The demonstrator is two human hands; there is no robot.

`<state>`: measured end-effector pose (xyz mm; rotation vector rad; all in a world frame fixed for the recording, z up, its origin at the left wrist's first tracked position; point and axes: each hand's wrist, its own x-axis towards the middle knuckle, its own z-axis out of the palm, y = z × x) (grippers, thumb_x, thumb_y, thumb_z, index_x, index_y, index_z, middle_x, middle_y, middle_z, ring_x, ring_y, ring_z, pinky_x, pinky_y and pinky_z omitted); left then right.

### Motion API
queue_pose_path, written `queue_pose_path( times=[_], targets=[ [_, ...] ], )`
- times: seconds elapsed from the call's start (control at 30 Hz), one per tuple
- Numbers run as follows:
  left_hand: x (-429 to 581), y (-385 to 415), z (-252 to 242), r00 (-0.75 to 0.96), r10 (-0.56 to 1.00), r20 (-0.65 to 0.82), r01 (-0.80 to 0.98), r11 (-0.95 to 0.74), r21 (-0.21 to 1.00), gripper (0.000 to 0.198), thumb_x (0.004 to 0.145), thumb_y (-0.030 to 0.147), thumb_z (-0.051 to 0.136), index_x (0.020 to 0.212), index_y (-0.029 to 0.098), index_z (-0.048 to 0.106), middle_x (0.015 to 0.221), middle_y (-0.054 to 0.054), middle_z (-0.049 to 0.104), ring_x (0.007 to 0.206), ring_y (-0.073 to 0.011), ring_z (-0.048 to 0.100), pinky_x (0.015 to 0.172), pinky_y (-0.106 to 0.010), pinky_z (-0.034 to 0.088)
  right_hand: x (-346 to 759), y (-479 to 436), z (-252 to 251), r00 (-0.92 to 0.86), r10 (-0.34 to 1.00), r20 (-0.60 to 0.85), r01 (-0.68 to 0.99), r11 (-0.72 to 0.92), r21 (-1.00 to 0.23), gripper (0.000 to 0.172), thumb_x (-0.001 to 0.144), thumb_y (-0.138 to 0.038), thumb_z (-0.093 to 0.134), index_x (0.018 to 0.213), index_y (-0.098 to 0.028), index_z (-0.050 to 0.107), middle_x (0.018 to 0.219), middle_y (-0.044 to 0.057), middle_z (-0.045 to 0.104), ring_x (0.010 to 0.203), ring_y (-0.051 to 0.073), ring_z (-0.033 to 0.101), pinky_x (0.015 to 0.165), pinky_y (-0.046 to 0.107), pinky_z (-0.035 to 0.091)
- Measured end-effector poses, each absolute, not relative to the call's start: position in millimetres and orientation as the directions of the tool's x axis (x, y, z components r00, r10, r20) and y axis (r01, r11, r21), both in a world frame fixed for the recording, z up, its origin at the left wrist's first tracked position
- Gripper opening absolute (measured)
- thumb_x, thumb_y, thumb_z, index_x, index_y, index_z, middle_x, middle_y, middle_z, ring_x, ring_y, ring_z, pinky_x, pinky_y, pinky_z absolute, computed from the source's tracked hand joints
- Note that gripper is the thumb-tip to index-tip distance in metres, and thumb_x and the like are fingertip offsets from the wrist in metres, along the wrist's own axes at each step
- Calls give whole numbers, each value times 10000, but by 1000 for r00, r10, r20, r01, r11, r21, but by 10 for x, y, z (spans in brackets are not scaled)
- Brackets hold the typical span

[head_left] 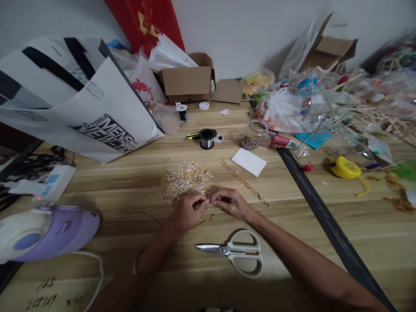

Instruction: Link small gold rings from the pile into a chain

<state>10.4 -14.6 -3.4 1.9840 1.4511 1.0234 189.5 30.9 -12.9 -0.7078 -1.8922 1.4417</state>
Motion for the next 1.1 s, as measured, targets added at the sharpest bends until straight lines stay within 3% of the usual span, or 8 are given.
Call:
queue_pose_path(
  times=[0.5,1.1],
  targets=[
    [101,-147,-96,183,915,358,533,-399,746,148,814,201,554,675,170,596,641,-26,614,635,-135,536,633,-271,429,1901,305,-111,-671,716,194,62,314,-947,170,864,-270,548,790,-138,626,759,49,590,715,137,526,646,258,410],
    [115,-157,-77,207,910,360,515,-414,751,142,819,205,557,684,172,589,627,-27,608,621,-137,533,631,-280,427,1906,284,-159,-665,742,86,123,222,-967,164,839,-294,578,799,-142,621,704,27,571,642,122,501,567,232,389]
  ],
)
